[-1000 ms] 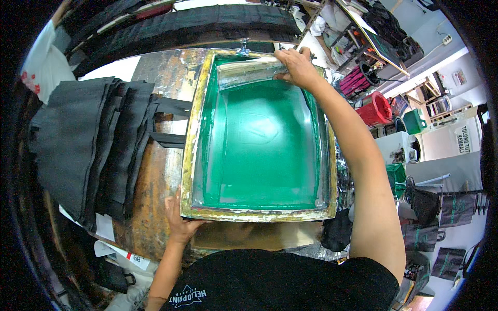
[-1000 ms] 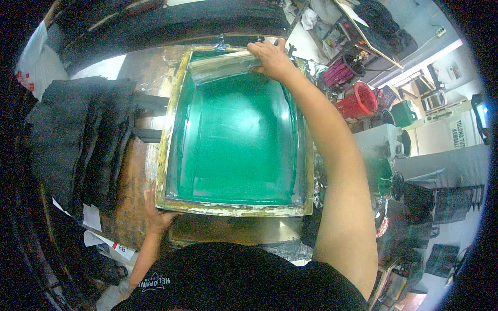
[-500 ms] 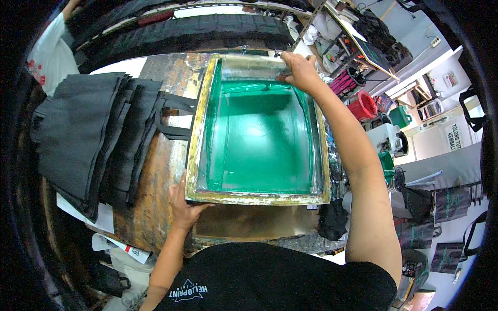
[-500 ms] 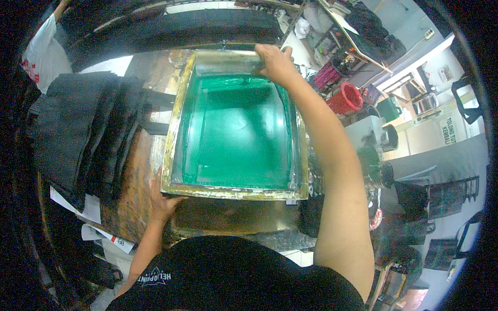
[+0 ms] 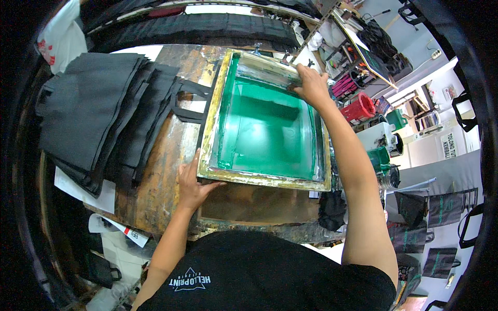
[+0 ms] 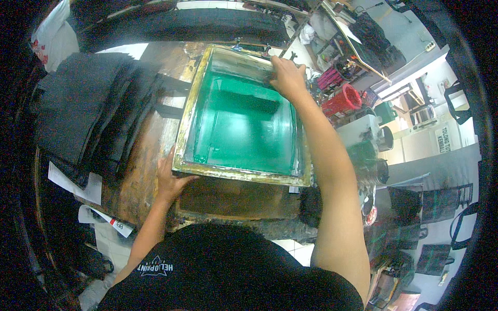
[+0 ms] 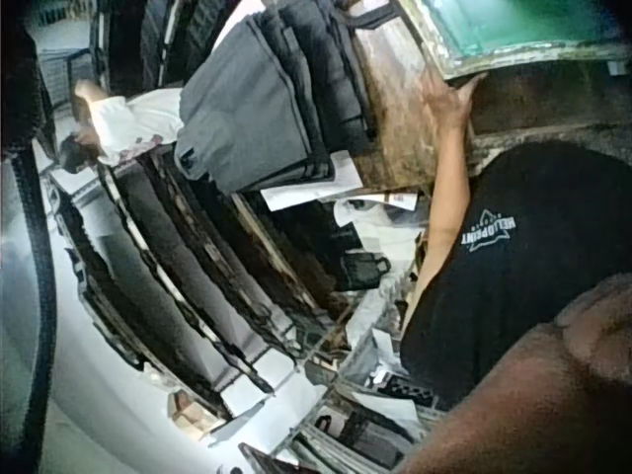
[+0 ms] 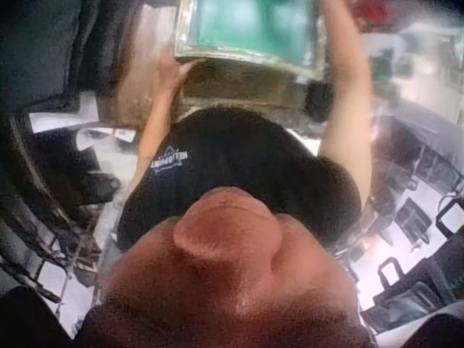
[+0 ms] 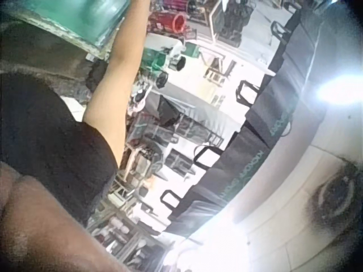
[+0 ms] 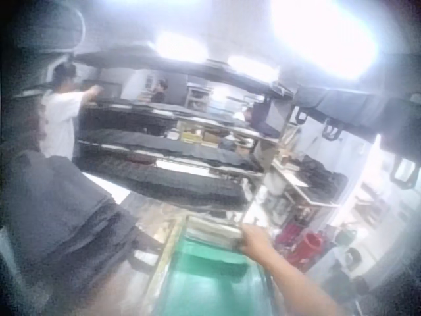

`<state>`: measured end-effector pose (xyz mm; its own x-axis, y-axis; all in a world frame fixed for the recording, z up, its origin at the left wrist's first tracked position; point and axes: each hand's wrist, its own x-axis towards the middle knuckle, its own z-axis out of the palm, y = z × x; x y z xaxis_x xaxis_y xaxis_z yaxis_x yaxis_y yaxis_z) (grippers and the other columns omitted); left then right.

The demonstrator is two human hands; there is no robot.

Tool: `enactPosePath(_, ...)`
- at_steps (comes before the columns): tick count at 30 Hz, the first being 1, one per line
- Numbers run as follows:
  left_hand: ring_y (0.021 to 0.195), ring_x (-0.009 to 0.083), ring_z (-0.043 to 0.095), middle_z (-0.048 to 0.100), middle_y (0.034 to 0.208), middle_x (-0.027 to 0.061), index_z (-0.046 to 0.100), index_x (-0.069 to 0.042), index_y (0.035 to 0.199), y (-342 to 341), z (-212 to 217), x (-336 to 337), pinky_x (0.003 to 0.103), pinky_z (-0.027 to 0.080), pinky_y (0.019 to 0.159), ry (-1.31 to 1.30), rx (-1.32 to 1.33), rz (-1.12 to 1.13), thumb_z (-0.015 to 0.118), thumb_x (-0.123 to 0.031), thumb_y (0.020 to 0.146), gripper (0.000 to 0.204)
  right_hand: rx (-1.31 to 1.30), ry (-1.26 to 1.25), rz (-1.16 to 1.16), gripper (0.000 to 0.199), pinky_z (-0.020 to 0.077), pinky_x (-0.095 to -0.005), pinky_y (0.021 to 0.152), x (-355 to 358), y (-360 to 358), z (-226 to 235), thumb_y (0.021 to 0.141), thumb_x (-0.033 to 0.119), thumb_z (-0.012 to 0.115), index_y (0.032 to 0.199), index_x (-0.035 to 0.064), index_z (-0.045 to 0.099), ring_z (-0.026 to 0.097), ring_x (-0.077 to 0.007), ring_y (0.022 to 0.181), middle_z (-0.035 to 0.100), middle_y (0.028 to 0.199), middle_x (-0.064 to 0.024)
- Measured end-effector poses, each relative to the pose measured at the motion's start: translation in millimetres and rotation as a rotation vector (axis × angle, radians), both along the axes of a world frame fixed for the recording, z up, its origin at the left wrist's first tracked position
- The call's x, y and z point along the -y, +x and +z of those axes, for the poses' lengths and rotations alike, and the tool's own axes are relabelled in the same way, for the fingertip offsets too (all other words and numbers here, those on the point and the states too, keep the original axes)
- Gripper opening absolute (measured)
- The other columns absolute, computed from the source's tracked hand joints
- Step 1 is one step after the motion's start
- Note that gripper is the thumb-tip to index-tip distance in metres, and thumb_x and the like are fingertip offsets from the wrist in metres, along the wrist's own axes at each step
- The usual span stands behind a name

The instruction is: The person places a black tote bag onto a printing platform, lowers a green-inked screen, and uses a squeegee to apply the design, before lifting the screen and setting the bag aside.

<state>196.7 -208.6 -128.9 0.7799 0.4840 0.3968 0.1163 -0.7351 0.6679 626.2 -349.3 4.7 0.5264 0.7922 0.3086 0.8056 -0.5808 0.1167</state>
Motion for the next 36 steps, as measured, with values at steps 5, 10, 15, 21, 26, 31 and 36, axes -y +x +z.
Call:
enactPosePath(5, 0.11, 0.0287, 0.067, 0.073, 0.121, 0.0128, 0.04, 0.005, 0.157, -2.0, -7.8, -2.4, 0.044, 0.04, 0.099, 0.011, 0.009, 0.004, 0.095, -0.047, 0.064, 0.12, -0.123, -0.075, 0.04, 0.062, 0.0463, -0.0555, 0.084, 20.5, -49.4, 8.8, 0.075, 0.027, 0.088, 0.124, 0.0107, 0.053, 0.065, -0.0391, 0.113, 0.07, 0.115, -0.0148)
enactPosePath(10, 0.108, 0.0288, 0.067, 0.073, 0.122, 0.0123, 0.035, -0.001, 0.162, -1.8, -8.9, -1.7, 0.045, 0.039, 0.1, 0.01, 0.011, -0.003, 0.093, -0.051, 0.067, 0.121, -0.256, -0.065, 0.182, 0.06, 0.0498, -0.051, 0.08, 63.1, -132.1, 14.6, 0.074, 0.033, 0.091, 0.111, 0.0045, 0.053, 0.066, -0.0442, 0.101, 0.068, 0.099, -0.0216)
enactPosePath(15, 0.108, 0.0281, 0.067, 0.074, 0.12, 0.0124, 0.036, 0.002, 0.16, -1.0, -10.4, -3.1, 0.045, 0.039, 0.1, 0.028, 0.023, -0.002, 0.092, -0.051, 0.068, 0.12, -0.349, -0.176, 0.129, 0.06, 0.044, -0.051, 0.08, 81.3, -189.2, 16.0, 0.075, 0.032, 0.09, 0.114, 0.0061, 0.053, 0.064, -0.0401, 0.102, 0.066, 0.101, -0.0157)
enactPosePath(21, 0.106, 0.0277, 0.068, 0.074, 0.117, 0.0121, 0.038, 0.004, 0.159, 1.0, -14.6, -5.8, 0.044, 0.04, 0.098, 0.026, 0.035, -0.017, 0.092, -0.052, 0.067, 0.121, -0.199, -0.17, 0.085, 0.058, 0.0416, -0.0488, 0.085, 74.8, -189.4, -2.4, 0.072, 0.024, 0.09, 0.116, 0.0135, 0.054, 0.065, -0.0292, 0.104, 0.066, 0.107, -0.0066)
enactPosePath(26, 0.105, 0.0277, 0.068, 0.074, 0.116, 0.0119, 0.039, 0.004, 0.158, 0.4, -7.8, -4.5, 0.044, 0.04, 0.098, 0.034, 0.01, -0.013, 0.093, -0.052, 0.066, 0.121, -0.098, -0.106, 0.005, 0.063, 0.0405, -0.0517, 0.085, 47.2, -146.5, -20.9, 0.071, 0.024, 0.091, 0.12, 0.0148, 0.053, 0.064, -0.0298, 0.105, 0.066, 0.109, -0.0058)
enactPosePath(31, 0.105, 0.0285, 0.068, 0.075, 0.117, 0.012, 0.039, 0.005, 0.157, -0.8, -5.7, -3.7, 0.043, 0.04, 0.097, 0.006, 0.009, -0.022, 0.094, -0.049, 0.065, 0.12, -0.023, -0.039, -0.086, 0.067, 0.0409, -0.0559, 0.084, 11.1, -80.0, -39.9, 0.074, 0.027, 0.09, 0.127, 0.0141, 0.053, 0.064, -0.0299, 0.109, 0.066, 0.113, -0.0052)
enactPosePath(36, 0.104, 0.03, 0.067, 0.074, 0.121, 0.0128, 0.043, 0.005, 0.156, -1.7, -2.0, -1.7, 0.043, 0.041, 0.097, -0.021, -0.005, 0.004, 0.096, -0.046, 0.062, 0.119, -0.06, -0.062, -0.22, 0.068, 0.0427, -0.0628, 0.09, -34.6, -19.2, -48.3, 0.078, 0.035, 0.09, 0.132, 0.0164, 0.053, 0.065, -0.0302, 0.117, 0.068, 0.123, -0.0044)
